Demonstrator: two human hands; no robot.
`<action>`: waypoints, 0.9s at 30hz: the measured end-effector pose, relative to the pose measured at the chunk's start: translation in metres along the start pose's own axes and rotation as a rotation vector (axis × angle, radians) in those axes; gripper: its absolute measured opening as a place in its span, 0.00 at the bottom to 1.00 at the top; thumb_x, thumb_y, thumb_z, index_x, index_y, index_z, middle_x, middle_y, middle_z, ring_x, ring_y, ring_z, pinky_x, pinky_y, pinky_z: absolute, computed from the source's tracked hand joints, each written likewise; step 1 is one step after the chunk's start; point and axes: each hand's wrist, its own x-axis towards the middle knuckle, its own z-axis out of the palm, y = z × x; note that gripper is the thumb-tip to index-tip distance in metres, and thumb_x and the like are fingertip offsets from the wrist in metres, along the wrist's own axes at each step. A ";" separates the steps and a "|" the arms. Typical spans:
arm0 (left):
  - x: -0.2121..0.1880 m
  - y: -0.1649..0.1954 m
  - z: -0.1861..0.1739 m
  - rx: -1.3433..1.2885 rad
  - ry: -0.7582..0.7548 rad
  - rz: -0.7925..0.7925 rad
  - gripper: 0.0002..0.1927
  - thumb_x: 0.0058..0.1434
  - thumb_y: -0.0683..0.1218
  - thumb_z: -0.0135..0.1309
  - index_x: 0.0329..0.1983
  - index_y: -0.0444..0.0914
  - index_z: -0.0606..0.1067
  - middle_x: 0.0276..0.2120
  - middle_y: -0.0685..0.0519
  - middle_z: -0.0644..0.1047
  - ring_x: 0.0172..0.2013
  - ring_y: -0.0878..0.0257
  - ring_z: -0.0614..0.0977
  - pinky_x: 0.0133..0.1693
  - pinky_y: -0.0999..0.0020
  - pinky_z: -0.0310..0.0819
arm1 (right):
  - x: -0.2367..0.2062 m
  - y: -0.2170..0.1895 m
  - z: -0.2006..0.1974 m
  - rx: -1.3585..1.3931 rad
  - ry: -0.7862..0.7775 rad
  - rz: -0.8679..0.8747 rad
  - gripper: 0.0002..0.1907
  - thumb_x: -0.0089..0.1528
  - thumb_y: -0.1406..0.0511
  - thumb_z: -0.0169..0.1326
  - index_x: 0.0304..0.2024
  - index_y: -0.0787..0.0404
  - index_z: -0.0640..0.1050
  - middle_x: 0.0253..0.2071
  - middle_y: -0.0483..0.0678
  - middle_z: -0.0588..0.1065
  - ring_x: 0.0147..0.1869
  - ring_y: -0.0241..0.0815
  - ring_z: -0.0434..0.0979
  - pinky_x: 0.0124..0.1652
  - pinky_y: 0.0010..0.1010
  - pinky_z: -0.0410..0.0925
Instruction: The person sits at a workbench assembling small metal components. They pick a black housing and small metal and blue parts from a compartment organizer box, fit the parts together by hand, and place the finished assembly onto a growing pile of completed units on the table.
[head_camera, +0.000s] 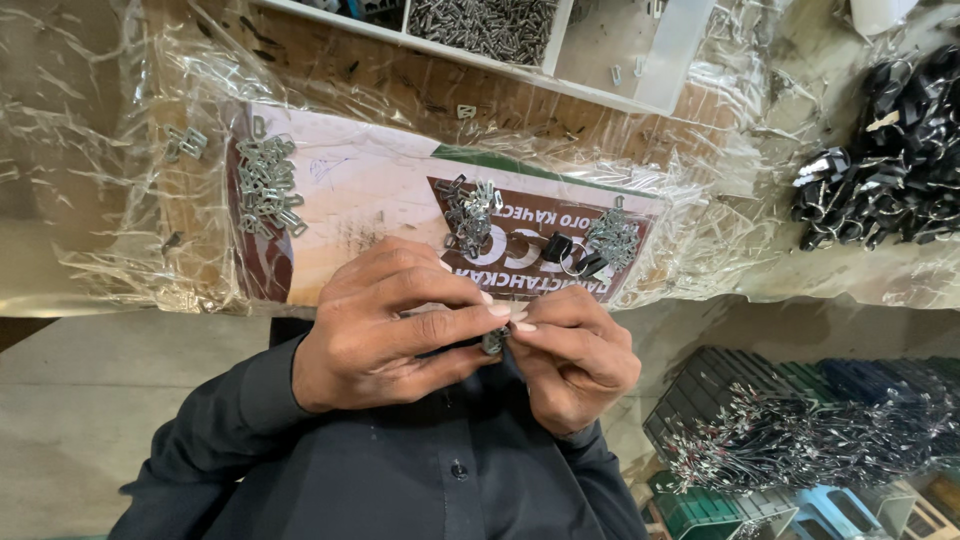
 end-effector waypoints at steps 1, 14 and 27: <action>0.000 0.000 0.000 0.010 0.001 0.004 0.21 0.55 0.44 0.73 0.51 0.41 0.81 0.45 0.54 0.79 0.44 0.57 0.81 0.48 0.59 0.77 | 0.001 -0.001 0.000 -0.006 0.000 0.000 0.14 0.51 0.81 0.63 0.39 0.67 0.81 0.35 0.51 0.78 0.39 0.42 0.78 0.37 0.27 0.70; 0.002 0.003 -0.001 0.090 -0.020 0.080 0.20 0.57 0.40 0.72 0.53 0.40 0.81 0.47 0.53 0.79 0.44 0.56 0.81 0.48 0.58 0.77 | 0.004 -0.008 -0.003 -0.128 -0.023 0.002 0.12 0.55 0.75 0.66 0.41 0.69 0.80 0.37 0.55 0.80 0.37 0.42 0.82 0.33 0.26 0.72; 0.018 0.007 -0.014 -0.038 0.020 0.001 0.18 0.54 0.40 0.73 0.47 0.40 0.81 0.44 0.54 0.80 0.42 0.59 0.83 0.47 0.60 0.78 | -0.042 -0.042 -0.057 -0.211 0.126 -0.028 0.07 0.59 0.74 0.66 0.37 0.70 0.79 0.36 0.52 0.78 0.33 0.41 0.79 0.33 0.22 0.73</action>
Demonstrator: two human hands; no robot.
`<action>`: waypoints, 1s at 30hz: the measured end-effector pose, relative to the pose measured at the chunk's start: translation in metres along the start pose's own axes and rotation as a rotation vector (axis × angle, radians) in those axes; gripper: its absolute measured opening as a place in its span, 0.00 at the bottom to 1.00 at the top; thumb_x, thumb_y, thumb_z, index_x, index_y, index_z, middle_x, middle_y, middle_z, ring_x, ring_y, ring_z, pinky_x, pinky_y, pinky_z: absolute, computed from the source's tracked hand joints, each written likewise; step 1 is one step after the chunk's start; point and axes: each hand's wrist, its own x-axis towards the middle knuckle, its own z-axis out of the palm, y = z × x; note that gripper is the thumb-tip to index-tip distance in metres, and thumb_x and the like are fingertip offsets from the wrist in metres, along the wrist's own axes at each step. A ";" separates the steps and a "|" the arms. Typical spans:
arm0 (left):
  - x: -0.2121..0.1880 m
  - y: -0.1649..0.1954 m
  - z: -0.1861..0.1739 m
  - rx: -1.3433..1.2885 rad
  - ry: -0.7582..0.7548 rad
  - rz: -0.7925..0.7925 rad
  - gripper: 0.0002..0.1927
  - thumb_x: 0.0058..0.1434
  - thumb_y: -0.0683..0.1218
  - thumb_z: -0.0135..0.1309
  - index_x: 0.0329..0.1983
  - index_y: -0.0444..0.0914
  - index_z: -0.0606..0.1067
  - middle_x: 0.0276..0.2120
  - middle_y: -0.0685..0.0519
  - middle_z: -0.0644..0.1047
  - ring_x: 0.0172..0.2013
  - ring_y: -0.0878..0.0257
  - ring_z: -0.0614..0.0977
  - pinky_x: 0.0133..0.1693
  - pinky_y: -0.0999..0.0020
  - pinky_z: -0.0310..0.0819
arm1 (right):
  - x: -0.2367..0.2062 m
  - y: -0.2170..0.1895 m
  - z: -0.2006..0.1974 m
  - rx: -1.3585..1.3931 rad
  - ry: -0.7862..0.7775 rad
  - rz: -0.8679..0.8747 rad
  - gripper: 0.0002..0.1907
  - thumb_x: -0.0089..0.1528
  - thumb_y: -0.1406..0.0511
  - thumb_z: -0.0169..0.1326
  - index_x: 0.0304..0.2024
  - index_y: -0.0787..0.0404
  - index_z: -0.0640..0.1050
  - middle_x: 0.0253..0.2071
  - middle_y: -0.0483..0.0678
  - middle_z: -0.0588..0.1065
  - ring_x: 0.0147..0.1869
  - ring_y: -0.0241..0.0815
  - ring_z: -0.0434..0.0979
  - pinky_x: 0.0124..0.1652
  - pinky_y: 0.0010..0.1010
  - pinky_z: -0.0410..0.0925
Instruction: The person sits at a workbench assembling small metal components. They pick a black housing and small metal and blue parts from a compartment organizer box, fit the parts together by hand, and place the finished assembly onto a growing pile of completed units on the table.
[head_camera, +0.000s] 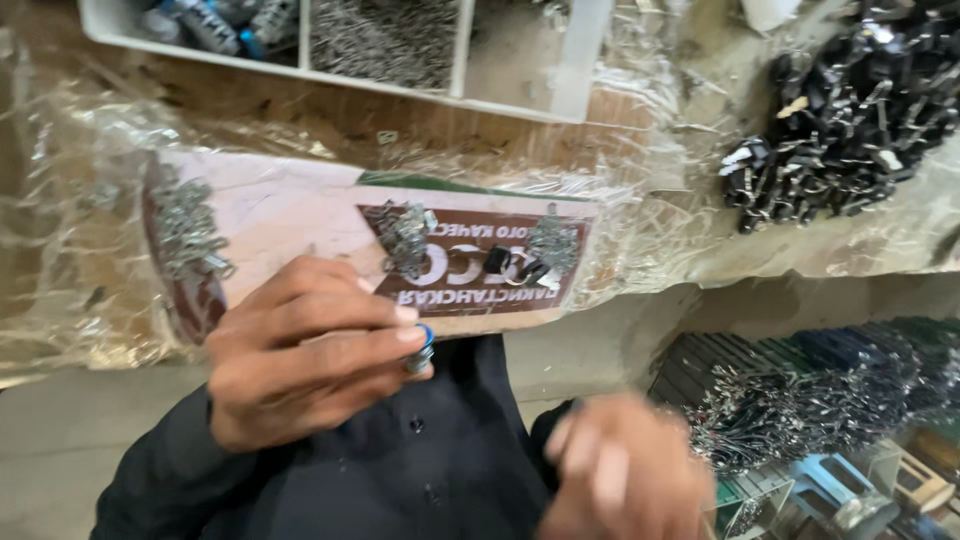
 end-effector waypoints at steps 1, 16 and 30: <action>0.003 0.002 0.001 0.010 0.000 0.001 0.18 0.53 0.41 0.73 0.46 0.39 0.81 0.44 0.53 0.80 0.41 0.58 0.82 0.46 0.59 0.78 | -0.009 -0.008 -0.009 0.084 -0.071 0.012 0.07 0.59 0.74 0.67 0.33 0.70 0.79 0.33 0.52 0.78 0.31 0.40 0.80 0.32 0.21 0.74; -0.005 -0.003 -0.003 -0.024 -0.049 0.018 0.18 0.51 0.41 0.73 0.43 0.36 0.80 0.40 0.49 0.80 0.38 0.56 0.81 0.45 0.56 0.79 | 0.075 -0.009 0.014 -0.392 0.132 -0.169 0.10 0.57 0.73 0.68 0.35 0.66 0.77 0.39 0.53 0.77 0.41 0.46 0.78 0.38 0.32 0.71; 0.004 0.000 0.001 -0.006 -0.013 -0.038 0.17 0.52 0.42 0.73 0.43 0.39 0.81 0.42 0.53 0.81 0.40 0.58 0.82 0.43 0.58 0.77 | 0.093 0.045 0.027 -0.593 -0.121 0.015 0.12 0.62 0.72 0.71 0.48 0.59 0.85 0.43 0.46 0.77 0.45 0.42 0.73 0.45 0.31 0.68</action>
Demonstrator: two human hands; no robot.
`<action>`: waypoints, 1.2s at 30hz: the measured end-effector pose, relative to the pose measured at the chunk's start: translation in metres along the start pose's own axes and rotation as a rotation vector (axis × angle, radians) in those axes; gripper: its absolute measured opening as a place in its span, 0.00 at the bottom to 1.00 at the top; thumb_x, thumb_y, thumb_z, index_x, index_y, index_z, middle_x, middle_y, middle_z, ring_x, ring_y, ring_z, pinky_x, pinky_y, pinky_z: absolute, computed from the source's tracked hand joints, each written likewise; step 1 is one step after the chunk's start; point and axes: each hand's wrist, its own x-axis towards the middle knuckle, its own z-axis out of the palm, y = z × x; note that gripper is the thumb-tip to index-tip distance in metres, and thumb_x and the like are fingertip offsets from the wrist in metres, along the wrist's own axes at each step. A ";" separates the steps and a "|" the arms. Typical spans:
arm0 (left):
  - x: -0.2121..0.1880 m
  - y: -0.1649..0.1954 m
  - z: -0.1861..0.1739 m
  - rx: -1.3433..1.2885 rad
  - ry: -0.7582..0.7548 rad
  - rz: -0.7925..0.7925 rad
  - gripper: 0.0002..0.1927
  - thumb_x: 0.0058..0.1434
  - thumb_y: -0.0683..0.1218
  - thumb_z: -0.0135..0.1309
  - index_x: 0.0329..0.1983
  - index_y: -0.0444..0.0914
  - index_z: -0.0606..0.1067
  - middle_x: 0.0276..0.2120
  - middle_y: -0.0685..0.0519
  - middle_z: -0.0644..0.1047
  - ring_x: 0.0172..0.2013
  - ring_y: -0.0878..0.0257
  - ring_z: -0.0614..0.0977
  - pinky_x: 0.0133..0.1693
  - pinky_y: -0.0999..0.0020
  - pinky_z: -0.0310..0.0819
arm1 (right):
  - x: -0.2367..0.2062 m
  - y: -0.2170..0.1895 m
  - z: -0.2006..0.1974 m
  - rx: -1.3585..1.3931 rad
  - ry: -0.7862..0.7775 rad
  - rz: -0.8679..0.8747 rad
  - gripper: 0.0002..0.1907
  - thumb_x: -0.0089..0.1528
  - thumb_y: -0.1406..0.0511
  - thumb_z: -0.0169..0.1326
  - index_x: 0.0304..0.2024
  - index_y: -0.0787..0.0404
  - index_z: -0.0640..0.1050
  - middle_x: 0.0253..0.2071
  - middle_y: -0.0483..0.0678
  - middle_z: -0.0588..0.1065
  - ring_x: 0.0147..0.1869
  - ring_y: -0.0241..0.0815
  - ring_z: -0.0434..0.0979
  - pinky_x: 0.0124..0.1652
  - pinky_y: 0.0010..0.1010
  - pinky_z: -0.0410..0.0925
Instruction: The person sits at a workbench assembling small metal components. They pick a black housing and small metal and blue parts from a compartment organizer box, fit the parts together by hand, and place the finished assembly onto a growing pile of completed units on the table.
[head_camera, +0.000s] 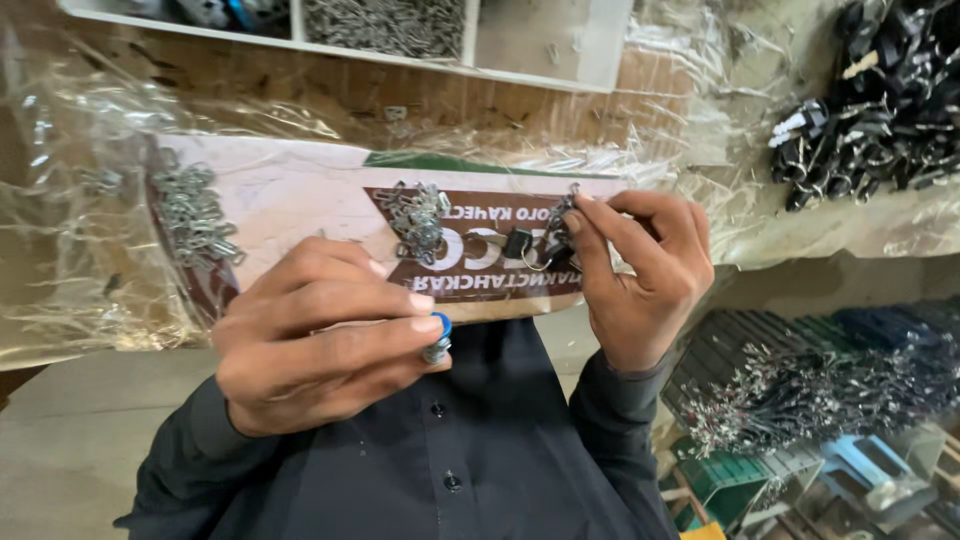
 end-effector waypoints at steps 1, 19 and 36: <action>0.000 0.000 0.000 -0.001 0.003 0.004 0.17 0.51 0.41 0.73 0.43 0.39 0.81 0.42 0.53 0.80 0.39 0.58 0.82 0.43 0.59 0.77 | -0.001 0.002 0.001 -0.010 0.010 -0.006 0.12 0.62 0.72 0.71 0.48 0.59 0.85 0.43 0.46 0.77 0.45 0.42 0.73 0.45 0.31 0.68; -0.007 -0.013 0.004 -0.014 -0.012 0.047 0.20 0.54 0.43 0.74 0.49 0.41 0.81 0.47 0.55 0.80 0.44 0.58 0.82 0.47 0.61 0.77 | -0.019 0.030 0.029 0.171 0.441 0.040 0.08 0.66 0.77 0.67 0.47 0.71 0.83 0.40 0.55 0.81 0.39 0.38 0.79 0.39 0.23 0.71; -0.010 -0.009 0.004 0.015 0.011 0.002 0.22 0.51 0.41 0.73 0.49 0.40 0.81 0.44 0.54 0.80 0.42 0.56 0.81 0.46 0.61 0.77 | -0.048 -0.022 0.013 0.294 0.097 -0.080 0.12 0.57 0.76 0.66 0.43 0.64 0.82 0.38 0.50 0.80 0.38 0.39 0.80 0.33 0.25 0.70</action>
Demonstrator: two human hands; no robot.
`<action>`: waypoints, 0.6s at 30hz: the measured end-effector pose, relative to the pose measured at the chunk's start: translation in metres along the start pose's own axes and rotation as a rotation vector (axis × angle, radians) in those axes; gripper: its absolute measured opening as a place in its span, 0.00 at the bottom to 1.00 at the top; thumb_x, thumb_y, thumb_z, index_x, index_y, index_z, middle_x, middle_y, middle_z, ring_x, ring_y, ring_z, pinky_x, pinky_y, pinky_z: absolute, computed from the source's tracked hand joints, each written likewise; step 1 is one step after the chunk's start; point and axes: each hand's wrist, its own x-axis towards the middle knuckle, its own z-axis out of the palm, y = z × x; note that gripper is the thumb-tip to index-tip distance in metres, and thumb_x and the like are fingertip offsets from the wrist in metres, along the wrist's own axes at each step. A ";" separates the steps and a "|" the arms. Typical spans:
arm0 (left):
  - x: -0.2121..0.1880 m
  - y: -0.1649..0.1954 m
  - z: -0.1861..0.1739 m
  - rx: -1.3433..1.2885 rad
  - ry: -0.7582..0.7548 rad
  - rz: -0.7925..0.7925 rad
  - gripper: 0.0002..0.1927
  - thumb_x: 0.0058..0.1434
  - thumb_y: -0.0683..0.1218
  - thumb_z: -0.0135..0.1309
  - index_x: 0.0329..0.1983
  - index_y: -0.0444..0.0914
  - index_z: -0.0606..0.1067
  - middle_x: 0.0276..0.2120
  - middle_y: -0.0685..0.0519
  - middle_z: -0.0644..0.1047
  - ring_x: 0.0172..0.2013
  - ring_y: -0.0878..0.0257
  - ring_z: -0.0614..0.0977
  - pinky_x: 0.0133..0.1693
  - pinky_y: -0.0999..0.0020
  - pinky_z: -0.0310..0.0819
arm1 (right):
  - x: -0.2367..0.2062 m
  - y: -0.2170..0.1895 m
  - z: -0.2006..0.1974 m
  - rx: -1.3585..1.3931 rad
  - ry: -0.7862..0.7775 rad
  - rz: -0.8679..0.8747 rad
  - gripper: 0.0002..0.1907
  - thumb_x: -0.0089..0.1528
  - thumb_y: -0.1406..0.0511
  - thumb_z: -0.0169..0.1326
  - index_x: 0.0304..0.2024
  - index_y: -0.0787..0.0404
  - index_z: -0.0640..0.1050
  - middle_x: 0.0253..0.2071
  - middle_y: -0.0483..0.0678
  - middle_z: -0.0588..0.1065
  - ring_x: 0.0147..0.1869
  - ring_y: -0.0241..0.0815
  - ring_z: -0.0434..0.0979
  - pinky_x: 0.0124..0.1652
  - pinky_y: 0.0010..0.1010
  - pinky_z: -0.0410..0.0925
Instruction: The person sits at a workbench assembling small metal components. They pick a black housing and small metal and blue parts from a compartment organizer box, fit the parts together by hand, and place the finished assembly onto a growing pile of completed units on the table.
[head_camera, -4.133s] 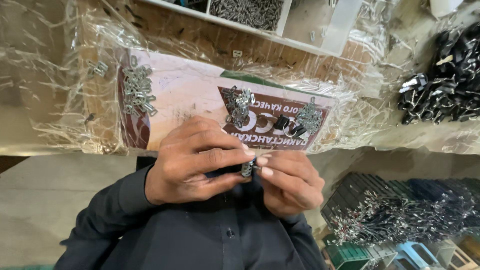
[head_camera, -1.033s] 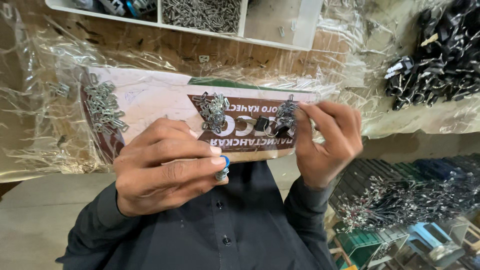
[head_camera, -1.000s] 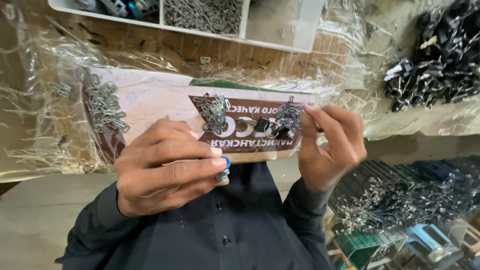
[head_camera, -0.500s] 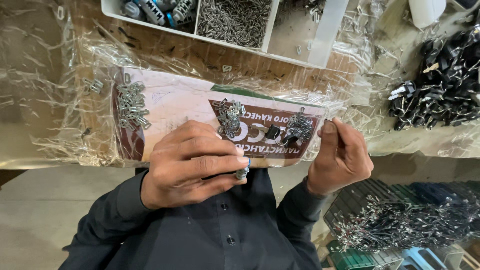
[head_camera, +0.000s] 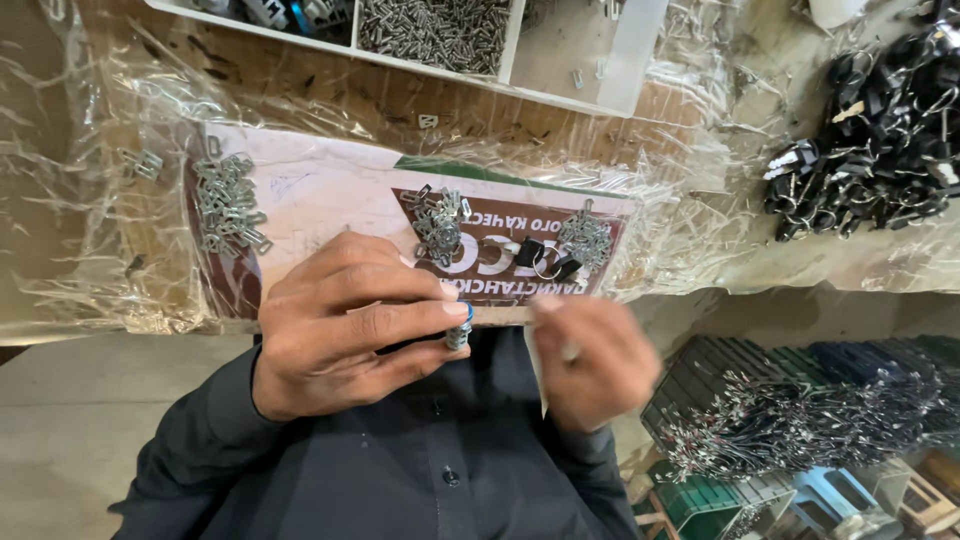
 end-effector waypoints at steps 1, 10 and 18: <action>0.000 -0.001 -0.001 0.005 0.008 0.002 0.22 0.51 0.41 0.73 0.49 0.40 0.81 0.45 0.54 0.80 0.42 0.55 0.81 0.46 0.61 0.77 | 0.000 -0.005 0.004 0.009 -0.052 -0.056 0.13 0.57 0.76 0.66 0.44 0.64 0.82 0.38 0.49 0.79 0.40 0.41 0.81 0.37 0.28 0.73; -0.005 0.000 -0.004 0.020 0.032 -0.012 0.22 0.50 0.42 0.75 0.49 0.41 0.81 0.44 0.54 0.80 0.43 0.54 0.80 0.46 0.61 0.78 | -0.003 -0.011 0.023 -0.122 -0.030 -0.018 0.12 0.55 0.74 0.71 0.40 0.62 0.83 0.38 0.48 0.77 0.39 0.44 0.78 0.40 0.32 0.71; -0.004 -0.003 0.000 -0.026 -0.001 0.034 0.20 0.53 0.42 0.73 0.49 0.40 0.81 0.45 0.53 0.80 0.43 0.57 0.82 0.46 0.61 0.77 | -0.025 0.007 0.002 0.455 0.180 0.198 0.13 0.57 0.79 0.66 0.43 0.64 0.83 0.37 0.53 0.79 0.34 0.39 0.80 0.34 0.26 0.73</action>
